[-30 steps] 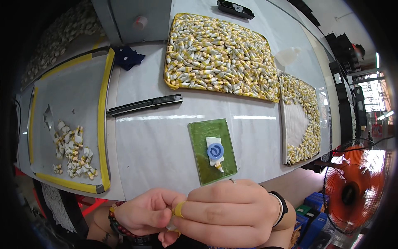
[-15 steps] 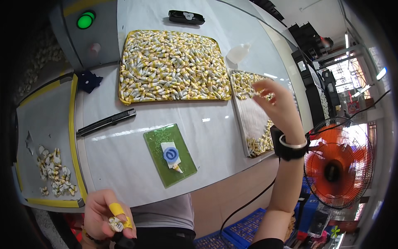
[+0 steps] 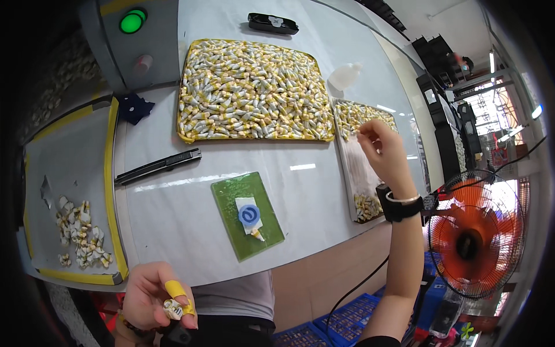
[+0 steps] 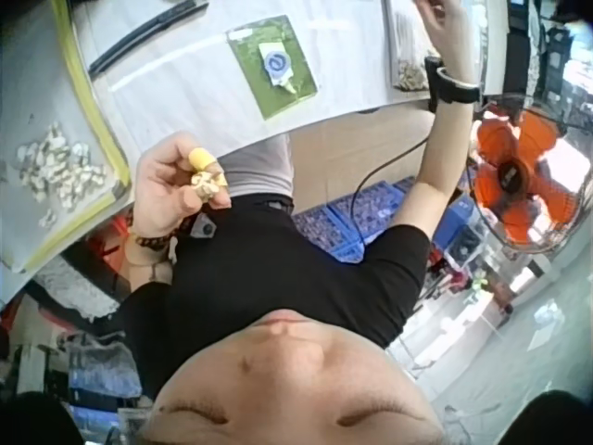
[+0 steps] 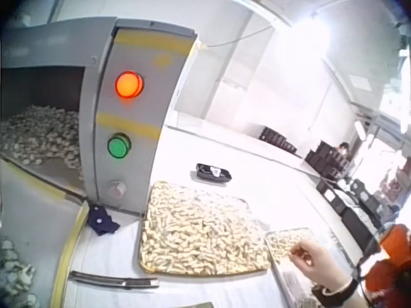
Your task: The person repeatedly picks small white and yellow components from a tray, applies adhesive from a small tube, and assembles them into small decorative units. The assembled items are placed into a yellow-bordered tray on the left. The process is repetitive and performed by hand throughout the clip.
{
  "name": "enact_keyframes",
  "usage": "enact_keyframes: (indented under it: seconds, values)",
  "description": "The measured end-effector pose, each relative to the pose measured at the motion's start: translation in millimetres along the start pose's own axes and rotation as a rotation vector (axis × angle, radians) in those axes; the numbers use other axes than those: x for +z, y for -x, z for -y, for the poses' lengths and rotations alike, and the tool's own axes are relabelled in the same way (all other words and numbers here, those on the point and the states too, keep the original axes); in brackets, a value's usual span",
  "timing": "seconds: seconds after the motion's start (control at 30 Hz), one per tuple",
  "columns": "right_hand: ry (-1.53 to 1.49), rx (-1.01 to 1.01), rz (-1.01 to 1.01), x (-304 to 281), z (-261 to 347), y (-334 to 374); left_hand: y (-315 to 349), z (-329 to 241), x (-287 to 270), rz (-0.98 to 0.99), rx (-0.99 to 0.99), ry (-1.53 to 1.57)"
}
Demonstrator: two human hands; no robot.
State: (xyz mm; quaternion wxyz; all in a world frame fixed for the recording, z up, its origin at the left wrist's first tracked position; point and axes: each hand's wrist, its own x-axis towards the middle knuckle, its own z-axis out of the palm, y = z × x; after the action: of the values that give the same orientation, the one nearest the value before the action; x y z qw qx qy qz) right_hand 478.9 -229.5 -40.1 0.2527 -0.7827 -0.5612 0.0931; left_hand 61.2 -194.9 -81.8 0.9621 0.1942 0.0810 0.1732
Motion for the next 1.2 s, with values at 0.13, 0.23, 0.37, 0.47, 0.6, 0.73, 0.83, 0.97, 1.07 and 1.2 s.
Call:
enact_keyframes:
  seconds: [0.13, 0.23, 0.37, 0.47, 0.6, 0.73, 0.83, 0.97, 1.07, 1.2]
  values:
    - [-0.269, -0.149, 0.042, 9, 67, 26, 0, 1, -2, 0.006, -0.007, -0.003]
    - [-0.205, -0.341, 0.153, 25, 111, 53, 0, 1, -2, 0.010, -0.001, -0.002]
    - [0.054, -0.669, 0.165, 52, 125, 66, -1, 1, -2, 0.002, 0.010, -0.013]
    - [0.073, -0.687, 0.180, 61, 118, 68, 1, 1, -2, -0.001, 0.028, -0.024]
    - [0.129, -0.710, 0.183, 63, 118, 70, 1, 2, -2, -0.018, 0.059, -0.055]
    - [0.099, -0.695, 0.193, 68, 121, 71, -1, 7, 2, -0.080, 0.215, -0.161]
    - [0.062, -0.668, 0.157, 69, 124, 74, -3, 8, 8, -0.143, 0.343, -0.333]
    - [-0.189, -0.569, 0.077, 54, 145, 83, -5, 7, 8, -0.135, 0.445, -0.713]
    - [-0.566, -0.531, 0.141, 56, 159, 97, -7, 5, 4, -0.073, 0.523, -0.914]
    - [-0.671, -0.472, 0.279, 60, 176, 101, -8, 4, 5, -0.012, 0.560, -1.010]
